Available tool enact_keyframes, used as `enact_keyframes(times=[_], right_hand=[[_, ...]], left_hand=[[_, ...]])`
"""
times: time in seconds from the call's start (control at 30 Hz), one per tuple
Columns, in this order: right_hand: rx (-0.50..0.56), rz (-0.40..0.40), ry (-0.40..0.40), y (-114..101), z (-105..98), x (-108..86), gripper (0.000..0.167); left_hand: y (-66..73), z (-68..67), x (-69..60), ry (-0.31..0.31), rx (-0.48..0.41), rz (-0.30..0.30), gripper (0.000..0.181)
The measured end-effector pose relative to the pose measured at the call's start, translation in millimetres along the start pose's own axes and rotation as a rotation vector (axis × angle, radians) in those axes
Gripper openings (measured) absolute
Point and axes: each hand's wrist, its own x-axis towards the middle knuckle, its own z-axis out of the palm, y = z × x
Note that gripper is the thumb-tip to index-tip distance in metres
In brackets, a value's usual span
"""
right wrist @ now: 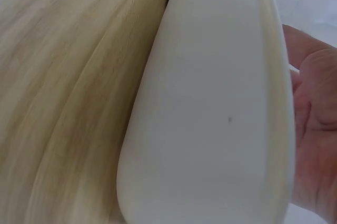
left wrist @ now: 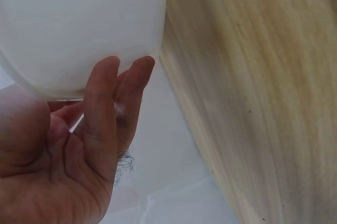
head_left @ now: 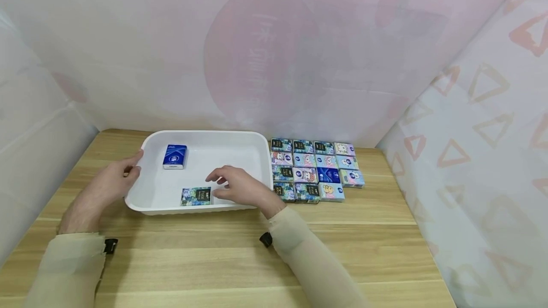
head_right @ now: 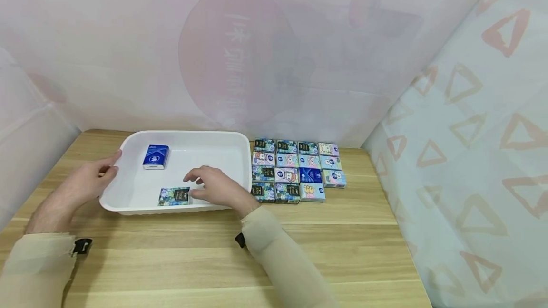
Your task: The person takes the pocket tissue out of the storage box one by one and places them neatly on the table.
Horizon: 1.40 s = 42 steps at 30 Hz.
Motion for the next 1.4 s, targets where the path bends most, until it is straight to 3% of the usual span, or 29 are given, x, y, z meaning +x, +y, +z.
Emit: enact_keyframes(times=[0.47,0.73,0.93,1.2,1.4], right_hand=[[-0.191,-0.039,-0.112,-15,19,32.7,0.032],[-0.275,-0.03,-0.141,-18,24,39.3,0.033],[-0.275,-0.008,-0.13,-17,26,39.4,0.034],[-0.376,0.045,-0.055,-12,25,36.3,0.043],[-0.397,0.053,-0.047,-9,23,34.6,0.046]], left_hand=[[0.1,-1.0,-0.1,0.007,0.004,-0.003,0.063],[-0.6,-1.1,0.0,0.008,0.002,-0.001,0.063],[-0.2,-1.2,0.2,0.011,0.011,0.005,0.062],[0.1,-0.6,-0.3,0.016,0.014,0.011,0.062],[-0.1,0.1,0.0,0.021,0.012,0.015,0.062]])
